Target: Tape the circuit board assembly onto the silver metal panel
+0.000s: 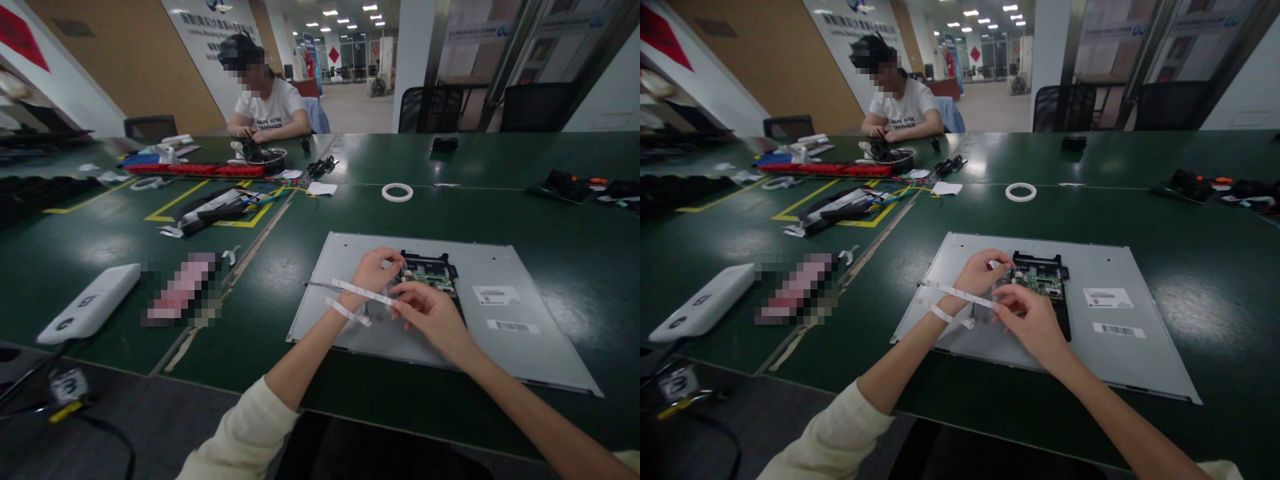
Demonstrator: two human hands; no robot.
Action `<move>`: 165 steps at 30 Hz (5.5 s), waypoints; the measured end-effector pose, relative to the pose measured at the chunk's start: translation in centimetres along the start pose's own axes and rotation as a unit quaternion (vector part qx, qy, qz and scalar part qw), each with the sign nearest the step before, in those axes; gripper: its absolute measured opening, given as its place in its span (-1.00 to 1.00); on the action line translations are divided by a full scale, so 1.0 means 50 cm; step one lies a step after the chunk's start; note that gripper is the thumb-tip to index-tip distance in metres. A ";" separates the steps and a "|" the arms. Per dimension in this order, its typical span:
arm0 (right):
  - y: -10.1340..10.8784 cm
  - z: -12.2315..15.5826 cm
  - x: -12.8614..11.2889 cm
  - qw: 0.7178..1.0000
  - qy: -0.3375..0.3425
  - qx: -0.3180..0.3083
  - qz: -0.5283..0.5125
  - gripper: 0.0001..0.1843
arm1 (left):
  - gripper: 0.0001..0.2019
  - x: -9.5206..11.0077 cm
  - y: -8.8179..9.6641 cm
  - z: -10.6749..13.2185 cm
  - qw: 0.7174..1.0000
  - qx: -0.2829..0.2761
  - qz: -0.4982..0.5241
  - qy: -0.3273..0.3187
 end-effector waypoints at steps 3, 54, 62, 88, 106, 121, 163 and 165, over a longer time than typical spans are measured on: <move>0.014 0.000 -0.011 1.000 0.002 0.025 -0.019 -0.70 | -0.88 -0.011 -0.002 -0.002 1.000 0.005 -0.017 0.003; 0.318 -0.001 0.039 0.951 -0.141 0.251 0.115 -0.68 | -0.61 0.000 -0.157 -0.083 0.972 -0.152 -0.153 -0.092; 0.307 0.000 0.037 0.906 -0.129 0.229 0.332 -0.83 | -0.61 -0.004 -0.157 -0.084 0.975 -0.145 -0.139 -0.094; 0.278 0.024 0.016 0.718 -0.197 0.180 0.643 -0.83 | -0.60 -0.011 -0.165 -0.080 0.970 -0.150 -0.168 -0.088; 0.233 0.032 -0.050 0.894 0.013 0.220 0.391 -0.83 | -0.72 0.035 -0.089 -0.078 0.997 -0.004 0.047 -0.067; 0.006 0.053 -0.007 0.983 -0.051 -0.141 0.103 -0.64 | -0.73 0.134 -0.059 -0.053 0.973 0.095 0.183 -0.102; 0.265 0.113 0.021 0.875 -0.031 0.193 0.443 -0.67 | -0.70 0.085 -0.195 0.055 0.929 -0.347 0.038 0.125; 0.268 0.114 0.026 0.875 -0.030 0.191 0.445 -0.66 | -0.70 0.089 -0.192 0.057 0.928 -0.355 0.021 0.115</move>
Point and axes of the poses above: each hand's wrist, its own z-axis away from the middle knuckle, its own y-axis out of the back of the hand, x = y × z, the point moved 8 cm from there along -z, towards the middle knuckle, and after that the axes turned 5 degrees about -y, right-handed, at the moved point
